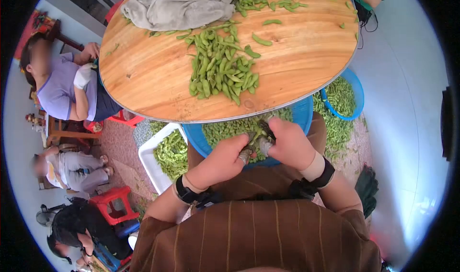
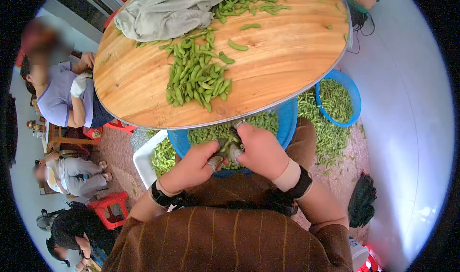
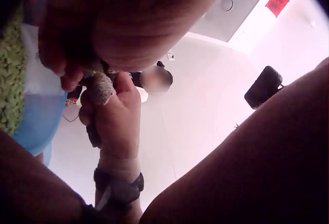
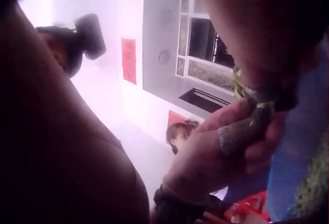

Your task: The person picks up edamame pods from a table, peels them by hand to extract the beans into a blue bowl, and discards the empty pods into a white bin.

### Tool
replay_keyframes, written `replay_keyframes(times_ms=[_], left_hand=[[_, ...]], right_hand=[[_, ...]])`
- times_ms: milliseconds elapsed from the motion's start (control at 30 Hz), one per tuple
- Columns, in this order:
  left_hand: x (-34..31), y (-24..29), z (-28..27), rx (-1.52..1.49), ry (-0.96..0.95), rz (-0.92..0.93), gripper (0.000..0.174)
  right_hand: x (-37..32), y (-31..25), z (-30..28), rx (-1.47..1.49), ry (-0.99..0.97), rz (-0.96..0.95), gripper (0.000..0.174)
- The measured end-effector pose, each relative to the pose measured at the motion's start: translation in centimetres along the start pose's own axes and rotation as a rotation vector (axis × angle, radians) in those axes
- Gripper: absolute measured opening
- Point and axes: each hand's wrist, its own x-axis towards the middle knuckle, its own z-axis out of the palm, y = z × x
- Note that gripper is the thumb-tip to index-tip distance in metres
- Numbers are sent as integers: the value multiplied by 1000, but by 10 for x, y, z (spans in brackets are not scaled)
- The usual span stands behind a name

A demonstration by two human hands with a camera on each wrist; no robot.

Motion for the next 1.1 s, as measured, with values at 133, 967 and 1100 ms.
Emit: replay_keyframes(times_ms=[133, 967, 1100], left_hand=[[-6, 1, -6, -77, -40, -101, 10], [-77, -26, -69, 549, -37, -310, 10], [-60, -12, -77, 631, 455, -282, 13]], right_hand=[[-4, 10, 2, -195, -12, 43, 25], [7, -2, 5, -14, -258, 128, 31], [17, -11, 15, -25, -228, 88, 30]])
